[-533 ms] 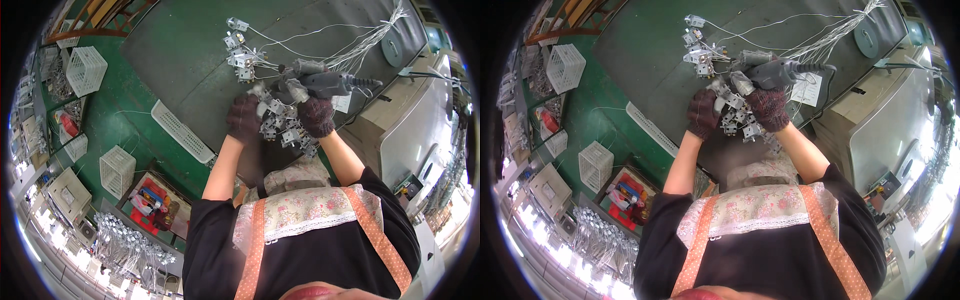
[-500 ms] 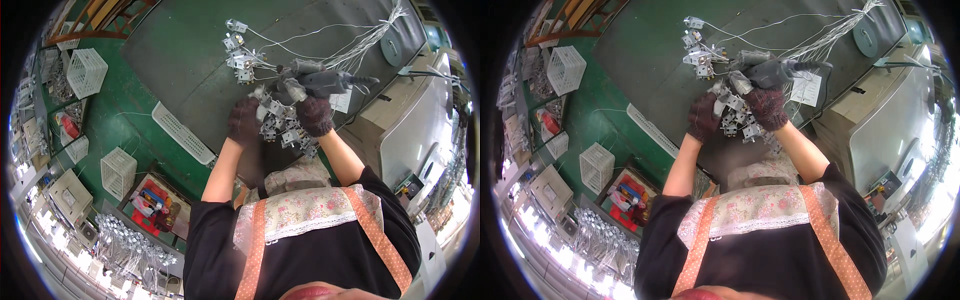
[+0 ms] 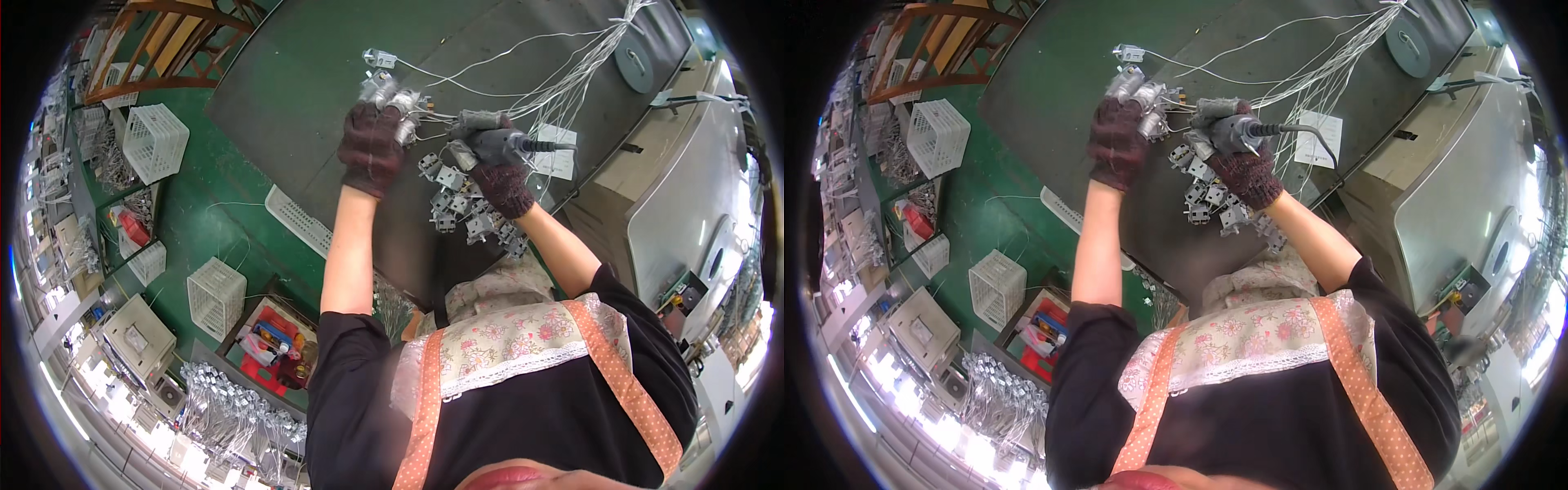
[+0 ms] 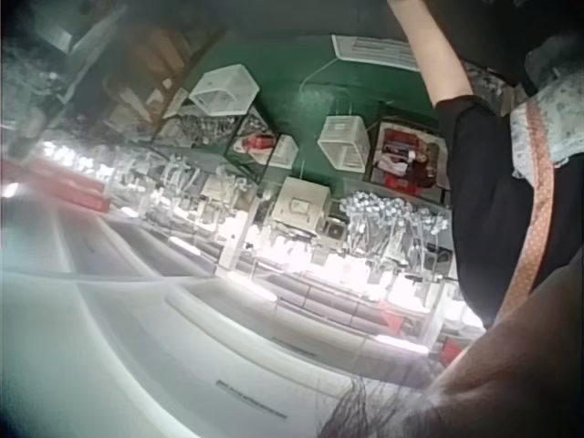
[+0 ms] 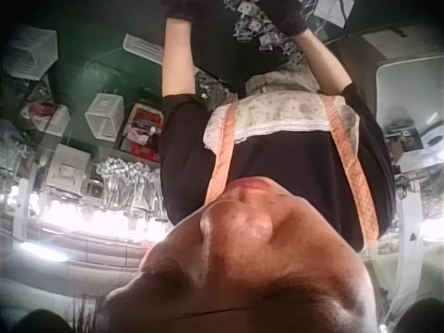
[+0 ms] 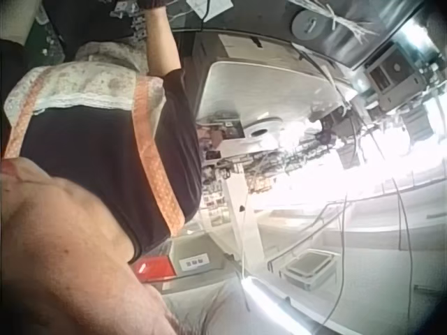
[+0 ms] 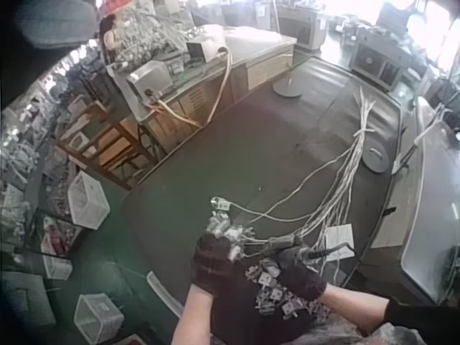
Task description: Assembling electronic components with wiring using a hand-held electric screwdriver.
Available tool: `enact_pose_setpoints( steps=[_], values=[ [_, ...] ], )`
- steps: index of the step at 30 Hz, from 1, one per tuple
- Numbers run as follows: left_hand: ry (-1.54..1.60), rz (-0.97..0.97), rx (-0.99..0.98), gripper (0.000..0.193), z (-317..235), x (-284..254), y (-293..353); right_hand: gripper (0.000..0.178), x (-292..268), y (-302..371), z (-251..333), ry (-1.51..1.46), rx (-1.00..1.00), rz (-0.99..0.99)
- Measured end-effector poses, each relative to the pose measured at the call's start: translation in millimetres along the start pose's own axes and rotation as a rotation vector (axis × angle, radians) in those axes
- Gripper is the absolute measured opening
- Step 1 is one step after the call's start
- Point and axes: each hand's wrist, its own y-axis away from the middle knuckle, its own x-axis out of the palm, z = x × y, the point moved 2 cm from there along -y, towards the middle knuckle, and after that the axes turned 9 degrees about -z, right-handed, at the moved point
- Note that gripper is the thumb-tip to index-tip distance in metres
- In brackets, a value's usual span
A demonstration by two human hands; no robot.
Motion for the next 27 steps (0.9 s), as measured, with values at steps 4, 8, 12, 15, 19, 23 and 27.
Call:
enact_pose_setpoints(
  steps=[4,8,12,15,19,23,27],
  values=[
    [0.213,0.029,-0.083,0.036,20,7,17,0.048,-22,-3,16,-0.560,0.190,-0.178],
    [0.584,0.028,-0.671,0.031,-40,-24,16,0.043,-64,19,16,-0.437,0.439,-0.057],
    [0.330,0.213,-0.881,0.031,-40,23,134,0.043,-76,35,20,0.155,-0.179,0.087],
    [0.955,0.208,-1.426,0.028,-77,21,115,0.041,-76,39,37,0.026,-0.084,0.067],
    [1.460,0.045,-2.066,0.021,-97,10,103,0.039,-65,32,50,-0.194,0.026,0.052],
    [1.395,0.052,-2.106,0.022,-98,11,111,0.037,-68,29,62,-0.408,0.122,0.027],
    [1.503,0.062,-2.087,0.022,-98,15,118,0.035,-69,27,74,-0.616,0.231,-0.026]
  ],
)
